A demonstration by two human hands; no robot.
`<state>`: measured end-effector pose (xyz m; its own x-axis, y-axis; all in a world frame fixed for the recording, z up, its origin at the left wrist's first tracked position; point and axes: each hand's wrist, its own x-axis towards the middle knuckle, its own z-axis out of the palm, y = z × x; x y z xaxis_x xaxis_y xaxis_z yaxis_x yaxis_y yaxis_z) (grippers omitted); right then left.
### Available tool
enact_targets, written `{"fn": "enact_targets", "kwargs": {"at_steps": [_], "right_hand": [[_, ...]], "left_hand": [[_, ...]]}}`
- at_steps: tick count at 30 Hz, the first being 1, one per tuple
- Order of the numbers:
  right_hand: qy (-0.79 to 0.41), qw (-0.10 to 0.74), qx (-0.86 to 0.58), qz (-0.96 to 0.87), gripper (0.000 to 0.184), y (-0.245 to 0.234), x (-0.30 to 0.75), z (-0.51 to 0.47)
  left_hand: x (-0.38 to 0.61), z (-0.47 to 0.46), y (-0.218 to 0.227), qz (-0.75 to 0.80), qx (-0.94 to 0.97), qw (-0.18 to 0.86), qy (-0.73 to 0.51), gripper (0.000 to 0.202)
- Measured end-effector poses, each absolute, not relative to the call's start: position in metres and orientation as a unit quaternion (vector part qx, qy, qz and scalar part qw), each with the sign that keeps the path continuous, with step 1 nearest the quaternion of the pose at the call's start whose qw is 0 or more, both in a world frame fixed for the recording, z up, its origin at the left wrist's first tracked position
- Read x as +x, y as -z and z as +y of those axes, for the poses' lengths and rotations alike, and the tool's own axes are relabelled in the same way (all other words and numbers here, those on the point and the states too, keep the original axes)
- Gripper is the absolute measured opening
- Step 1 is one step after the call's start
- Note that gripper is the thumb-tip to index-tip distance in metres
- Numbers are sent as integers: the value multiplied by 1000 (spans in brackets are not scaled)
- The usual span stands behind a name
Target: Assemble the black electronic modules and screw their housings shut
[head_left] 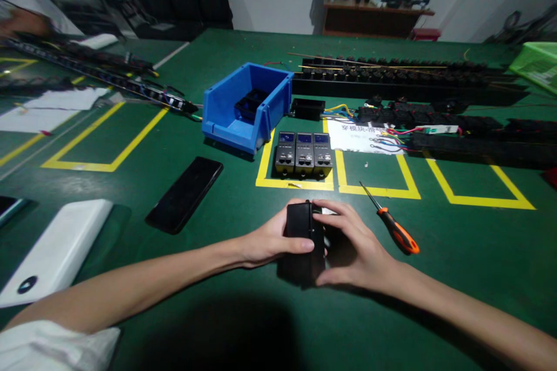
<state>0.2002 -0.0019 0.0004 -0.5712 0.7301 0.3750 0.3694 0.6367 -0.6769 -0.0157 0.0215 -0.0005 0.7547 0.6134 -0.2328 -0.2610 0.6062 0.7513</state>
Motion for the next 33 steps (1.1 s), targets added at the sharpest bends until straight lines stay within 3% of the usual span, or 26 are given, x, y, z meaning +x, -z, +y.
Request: {"fn": "enact_targets", "kwargs": {"at_steps": [21,28,33], "right_hand": [[-281,333,-310,-845,97,4,198,-4],[-196,394,-285,-852,53,8,203,-7],[-171,387,-262,-867,48,9,202,-6]], "left_hand": [[-19,24,0,248,320,883,-238,72],[-20,29,7,259,225,899,-271,53],[-21,31,11,276,205,895,-284,43]]}}
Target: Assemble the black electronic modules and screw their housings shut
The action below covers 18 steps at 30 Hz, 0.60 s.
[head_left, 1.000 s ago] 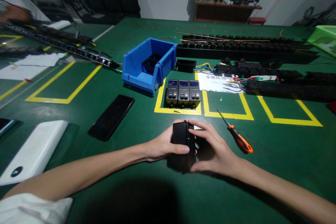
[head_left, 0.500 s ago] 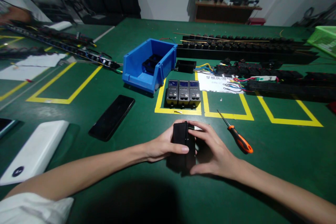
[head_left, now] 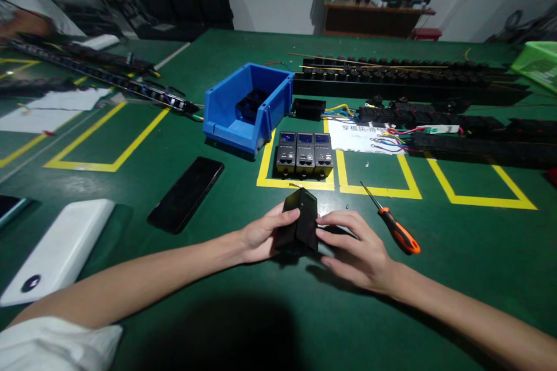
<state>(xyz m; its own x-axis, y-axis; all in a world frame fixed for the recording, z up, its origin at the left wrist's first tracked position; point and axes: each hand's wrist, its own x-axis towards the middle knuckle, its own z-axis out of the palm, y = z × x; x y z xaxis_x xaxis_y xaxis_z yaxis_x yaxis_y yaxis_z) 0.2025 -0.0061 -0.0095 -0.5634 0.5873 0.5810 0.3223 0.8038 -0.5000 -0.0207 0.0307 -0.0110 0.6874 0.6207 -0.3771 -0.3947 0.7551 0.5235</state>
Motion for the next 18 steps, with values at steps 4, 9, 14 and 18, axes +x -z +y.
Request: {"fn": "enact_targets", "kwargs": {"at_steps": [4,9,14,18], "right_hand": [[-148,384,-250,-877,46,12,202,-7],[-137,373,-256,-881,46,9,201,-8],[-146,362,-274,-879,50,7,200,-5],[-155,377,-294,-865,54,9,201,-5]], "left_hand": [[-20,30,10,260,209,899,-283,41],[-22,31,12,256,188,908,-274,30],[-21,36,13,225,136,937,-230,30],[-21,40,11,197,111,964,-139,47]]}}
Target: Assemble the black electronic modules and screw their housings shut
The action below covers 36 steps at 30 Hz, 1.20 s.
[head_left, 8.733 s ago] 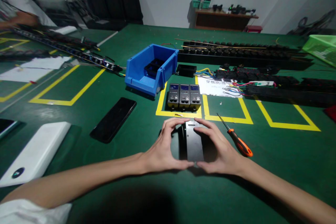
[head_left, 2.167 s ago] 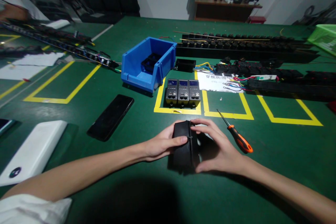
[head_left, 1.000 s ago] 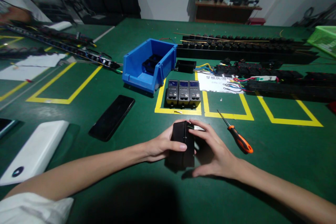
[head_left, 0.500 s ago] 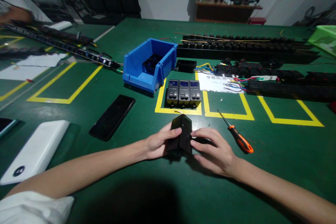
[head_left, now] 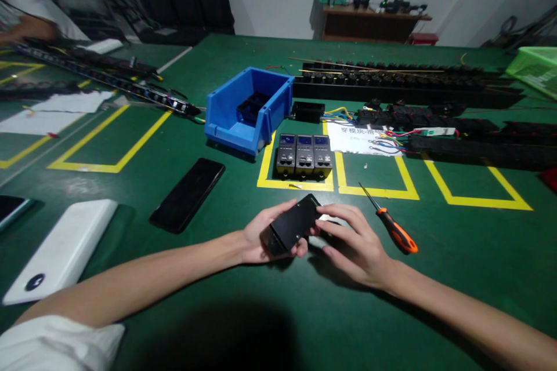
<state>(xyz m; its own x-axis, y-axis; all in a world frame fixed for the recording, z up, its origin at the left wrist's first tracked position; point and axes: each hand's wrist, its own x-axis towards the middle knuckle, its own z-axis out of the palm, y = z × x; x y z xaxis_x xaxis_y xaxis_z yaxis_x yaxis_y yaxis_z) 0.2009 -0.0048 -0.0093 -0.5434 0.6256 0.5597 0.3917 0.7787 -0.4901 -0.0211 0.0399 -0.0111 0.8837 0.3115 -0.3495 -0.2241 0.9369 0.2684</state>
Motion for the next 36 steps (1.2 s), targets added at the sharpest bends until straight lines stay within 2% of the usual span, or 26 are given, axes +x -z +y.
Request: {"fn": "enact_targets", "kwargs": {"at_steps": [9,23,30,36], "right_hand": [[-148,379,-283,-869,60,9,202,-6],[-134,383,-281,-869,58,8,202,-7],[-142,386,-279,-868,56,8,202,-8],[-138,389,-285,-865,53,11,201,-7]], "left_hand": [[-26,39,12,127,119,981,-83,27],[-27,39,16,108,134,983,-59,33],[-23,37,13,153,94,981,-78,63],[-20,34,16,178,127,970,-111,54]]}}
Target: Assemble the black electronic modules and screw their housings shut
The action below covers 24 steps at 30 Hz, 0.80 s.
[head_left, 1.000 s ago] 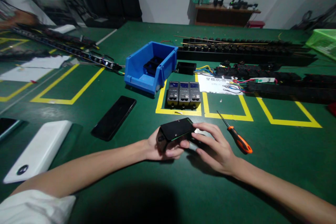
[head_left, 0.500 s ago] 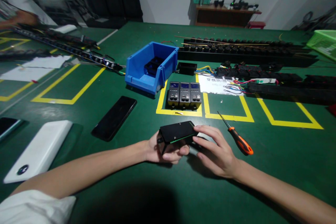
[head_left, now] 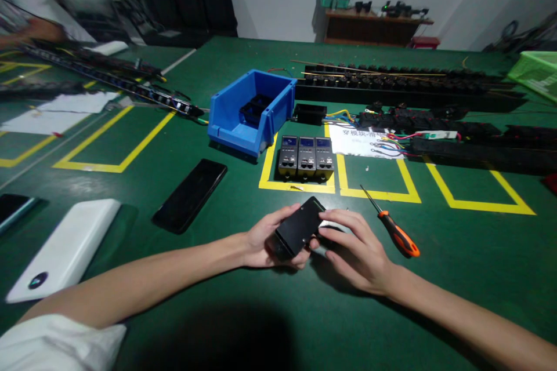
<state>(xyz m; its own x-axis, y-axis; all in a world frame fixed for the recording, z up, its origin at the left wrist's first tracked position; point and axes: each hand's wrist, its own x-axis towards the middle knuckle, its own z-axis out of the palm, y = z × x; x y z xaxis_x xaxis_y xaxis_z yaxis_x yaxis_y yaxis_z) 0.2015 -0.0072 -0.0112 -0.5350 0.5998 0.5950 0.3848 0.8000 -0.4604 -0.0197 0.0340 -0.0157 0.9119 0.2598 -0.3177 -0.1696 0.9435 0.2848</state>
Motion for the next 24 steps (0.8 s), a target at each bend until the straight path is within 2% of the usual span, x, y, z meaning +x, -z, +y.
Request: {"fn": "enact_targets", "kwargs": {"at_steps": [4,9,18,24], "right_hand": [[-131,380,-289,-869,48,3,201,-2],[-171,312,-233,-905,39,-23,192,13],[-333,312,-234,-858,28,-43,180,24],[-377,317,-263,-830,24,-47,179,22]], "left_hand": [[-18,33,16,196,166,960,-107,54],[-20,33,13,198,141,966,-90,50],[-21,39,17,112,128,985,37,53],[-24,39,20,94,120,988,34,57]]}}
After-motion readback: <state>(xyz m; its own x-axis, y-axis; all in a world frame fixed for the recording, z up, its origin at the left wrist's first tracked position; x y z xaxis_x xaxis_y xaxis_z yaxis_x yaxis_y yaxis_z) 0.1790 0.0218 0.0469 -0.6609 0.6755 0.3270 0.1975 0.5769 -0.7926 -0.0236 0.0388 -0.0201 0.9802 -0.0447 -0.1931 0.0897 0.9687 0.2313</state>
